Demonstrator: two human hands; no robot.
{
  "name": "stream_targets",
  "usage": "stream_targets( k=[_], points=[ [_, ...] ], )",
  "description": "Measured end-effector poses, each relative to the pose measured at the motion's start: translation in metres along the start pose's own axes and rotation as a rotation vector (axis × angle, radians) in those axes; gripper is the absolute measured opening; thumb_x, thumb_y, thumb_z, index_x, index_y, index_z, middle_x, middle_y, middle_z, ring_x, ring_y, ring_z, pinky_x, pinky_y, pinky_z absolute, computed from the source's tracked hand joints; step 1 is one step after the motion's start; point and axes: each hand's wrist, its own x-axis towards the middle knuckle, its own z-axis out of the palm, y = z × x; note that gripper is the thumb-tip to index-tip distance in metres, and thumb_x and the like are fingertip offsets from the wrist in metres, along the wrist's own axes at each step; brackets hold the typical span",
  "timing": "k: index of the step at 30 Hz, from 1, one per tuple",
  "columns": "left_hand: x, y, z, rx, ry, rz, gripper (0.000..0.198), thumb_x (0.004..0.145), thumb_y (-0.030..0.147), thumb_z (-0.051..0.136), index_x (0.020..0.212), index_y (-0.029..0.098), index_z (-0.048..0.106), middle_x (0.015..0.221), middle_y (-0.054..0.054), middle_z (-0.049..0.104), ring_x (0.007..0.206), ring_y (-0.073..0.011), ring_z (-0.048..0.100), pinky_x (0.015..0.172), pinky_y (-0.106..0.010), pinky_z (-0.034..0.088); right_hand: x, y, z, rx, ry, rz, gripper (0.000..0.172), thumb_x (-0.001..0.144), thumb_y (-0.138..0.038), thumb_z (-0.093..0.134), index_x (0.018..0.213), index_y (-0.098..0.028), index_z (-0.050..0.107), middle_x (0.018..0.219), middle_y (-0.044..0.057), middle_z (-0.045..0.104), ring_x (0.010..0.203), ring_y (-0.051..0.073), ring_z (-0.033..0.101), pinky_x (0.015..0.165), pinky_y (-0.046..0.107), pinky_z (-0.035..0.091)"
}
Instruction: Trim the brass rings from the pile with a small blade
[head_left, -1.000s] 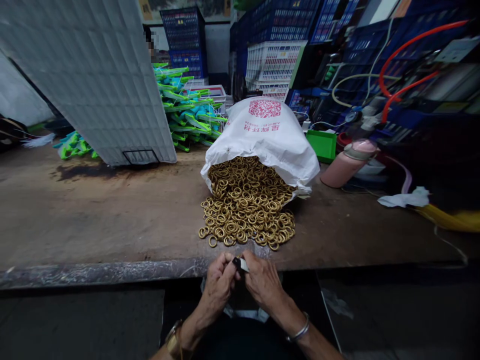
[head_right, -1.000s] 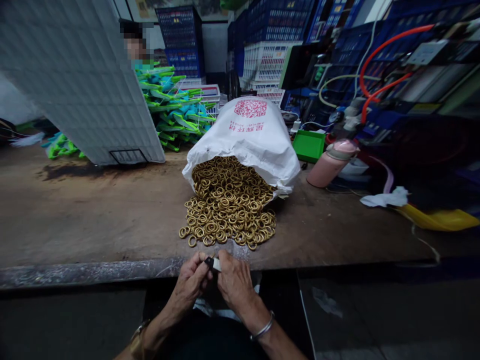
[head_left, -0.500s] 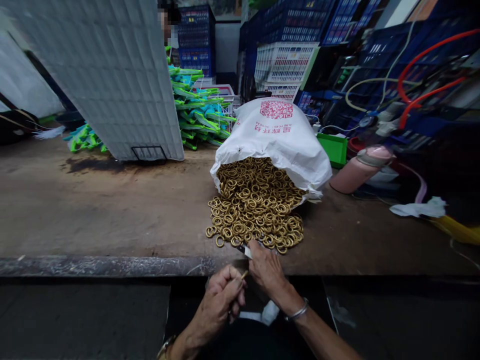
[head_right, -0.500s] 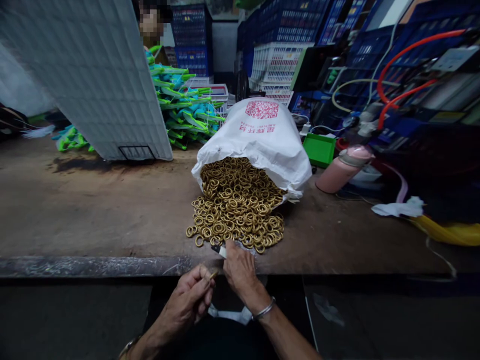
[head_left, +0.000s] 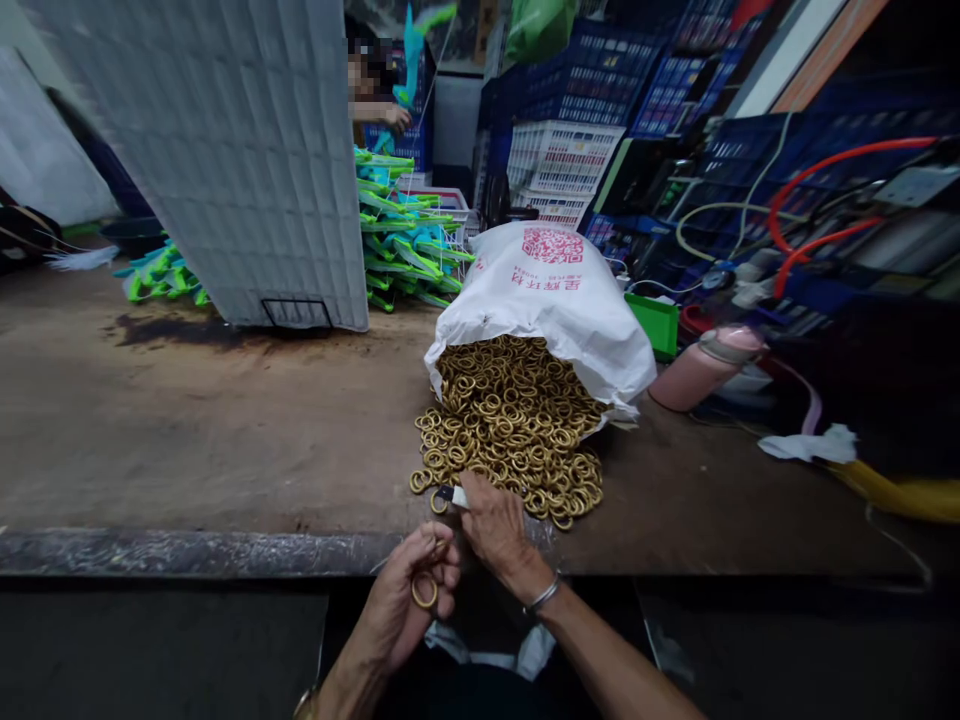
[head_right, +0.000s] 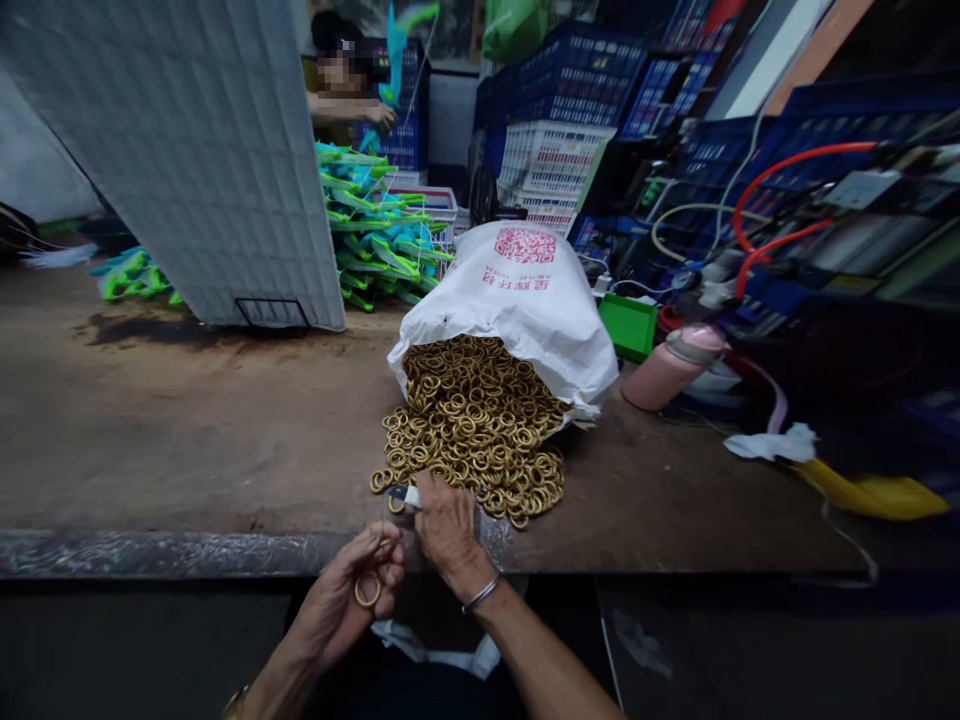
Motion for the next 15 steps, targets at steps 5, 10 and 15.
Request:
stream_targets(
  k=[5, 10, 15],
  points=[
    [0.008, 0.001, -0.003, -0.05, 0.052, -0.008, 0.023, 0.072, 0.03, 0.061, 0.061, 0.012, 0.053, 0.07, -0.003, 0.055, 0.058, -0.0097, 0.052, 0.041, -0.017, 0.037, -0.001, 0.001, -0.001, 0.041, 0.047, -0.007, 0.023, 0.071, -0.007, 0.042, 0.086, -0.02, 0.054, 0.081, 0.003, 0.062, 0.068, 0.014, 0.054, 0.056, 0.025, 0.025],
    [0.014, 0.001, 0.001, 0.101, 0.093, 0.073, 0.023, 0.069, 0.033, 0.065, 0.067, 0.013, 0.053, 0.068, -0.002, 0.055, 0.056, -0.0098, 0.051, 0.039, -0.017, 0.037, -0.001, 0.01, -0.002, 0.179, 0.147, -0.014, 0.022, 0.068, -0.007, 0.041, 0.081, -0.019, 0.054, 0.076, 0.002, 0.06, 0.066, 0.013, 0.05, 0.058, 0.024, 0.026],
    [0.022, -0.002, 0.004, 0.421, 0.174, 0.25, 0.023, 0.071, 0.036, 0.061, 0.079, 0.016, 0.053, 0.061, 0.004, 0.052, 0.043, -0.0048, 0.041, 0.035, -0.014, 0.03, -0.003, 0.023, -0.003, 0.445, 0.194, 0.03, 0.014, 0.074, -0.016, 0.041, 0.066, -0.018, 0.052, 0.068, 0.0, 0.052, 0.064, 0.012, 0.044, 0.059, 0.023, 0.029]
  ],
)
